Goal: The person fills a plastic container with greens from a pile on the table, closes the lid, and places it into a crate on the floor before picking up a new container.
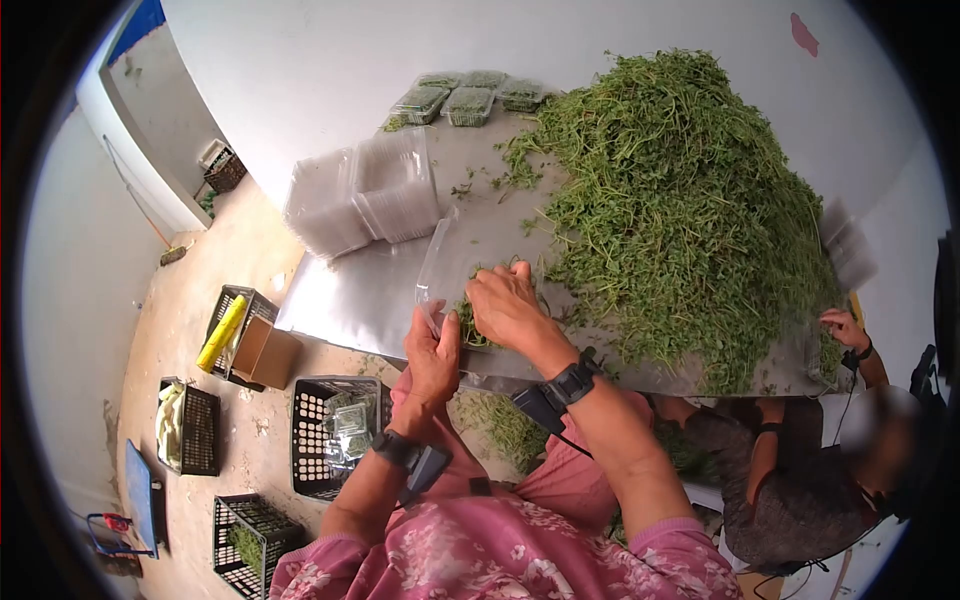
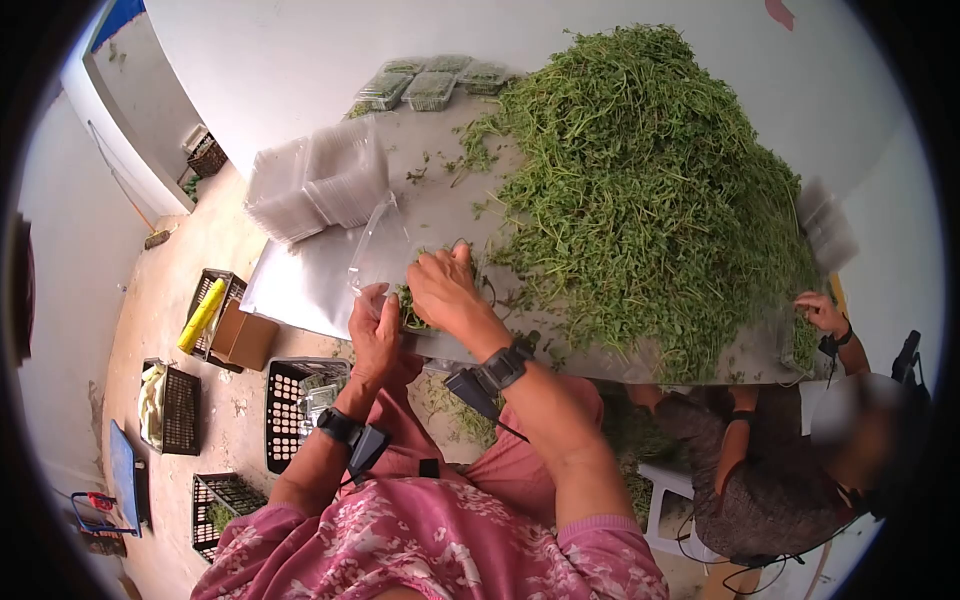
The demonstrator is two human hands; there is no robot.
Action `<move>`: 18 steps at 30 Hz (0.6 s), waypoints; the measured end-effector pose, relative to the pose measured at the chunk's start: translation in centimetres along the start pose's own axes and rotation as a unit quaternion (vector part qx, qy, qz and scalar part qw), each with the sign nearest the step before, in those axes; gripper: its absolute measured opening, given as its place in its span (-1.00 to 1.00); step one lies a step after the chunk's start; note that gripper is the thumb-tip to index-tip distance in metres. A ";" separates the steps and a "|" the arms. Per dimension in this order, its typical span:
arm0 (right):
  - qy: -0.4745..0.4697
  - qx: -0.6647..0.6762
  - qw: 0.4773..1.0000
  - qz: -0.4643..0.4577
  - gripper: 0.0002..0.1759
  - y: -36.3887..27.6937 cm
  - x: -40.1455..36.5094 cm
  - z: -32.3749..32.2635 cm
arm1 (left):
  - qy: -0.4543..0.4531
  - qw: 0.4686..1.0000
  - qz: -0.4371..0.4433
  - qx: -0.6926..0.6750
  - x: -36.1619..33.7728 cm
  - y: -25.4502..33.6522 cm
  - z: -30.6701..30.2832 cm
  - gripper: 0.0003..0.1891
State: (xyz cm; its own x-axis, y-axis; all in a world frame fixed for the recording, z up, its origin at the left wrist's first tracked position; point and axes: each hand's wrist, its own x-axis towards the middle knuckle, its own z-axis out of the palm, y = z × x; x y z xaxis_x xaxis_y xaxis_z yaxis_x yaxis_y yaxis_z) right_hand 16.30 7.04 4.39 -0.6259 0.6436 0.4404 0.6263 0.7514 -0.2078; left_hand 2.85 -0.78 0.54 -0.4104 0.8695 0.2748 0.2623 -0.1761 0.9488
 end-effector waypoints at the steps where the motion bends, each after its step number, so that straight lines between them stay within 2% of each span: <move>1: 0.018 0.012 1.000 0.008 -0.89 0.0 -0.2 0.2 | 0.002 1.000 0.010 0.006 0.1 -0.1 0.0 -0.75; 4: 0.059 0.009 0.998 0.007 -0.93 -0.3 -1.3 0.1 | 0.004 1.000 0.020 0.008 -0.1 -1.2 0.1 -0.75; 7: 0.076 0.056 0.995 0.019 -0.88 -0.3 -1.3 -1.3 | 0.002 1.000 0.009 -0.007 -0.1 -1.5 0.1 -0.74; 10: 0.160 0.087 0.983 0.023 -0.95 0.2 -0.6 -2.1 | 0.003 1.000 0.012 0.001 0.0 -1.5 0.0 -0.72; 13: 0.110 0.114 0.987 0.012 -0.96 0.2 -0.5 -2.7 | 0.004 1.000 0.020 0.002 -0.1 -1.6 0.0 -0.71; 16: 0.033 0.088 0.995 -0.029 -0.97 -0.4 -1.5 -0.5 | 0.009 0.999 0.044 0.009 -0.1 -1.5 0.1 -0.72; 18: 0.027 0.062 0.997 -0.020 -0.97 -1.0 -1.4 0.0 | 0.014 0.998 0.062 0.021 -0.1 -0.4 0.0 -0.72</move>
State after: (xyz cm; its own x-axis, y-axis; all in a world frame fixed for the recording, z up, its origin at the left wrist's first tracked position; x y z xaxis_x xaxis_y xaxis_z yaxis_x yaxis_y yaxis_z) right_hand 16.54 5.45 3.94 -0.6213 0.6063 0.4964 0.5363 0.7909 -0.2948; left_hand 2.83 -0.80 0.07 -0.3956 0.8291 0.3951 0.3494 -0.2620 0.8996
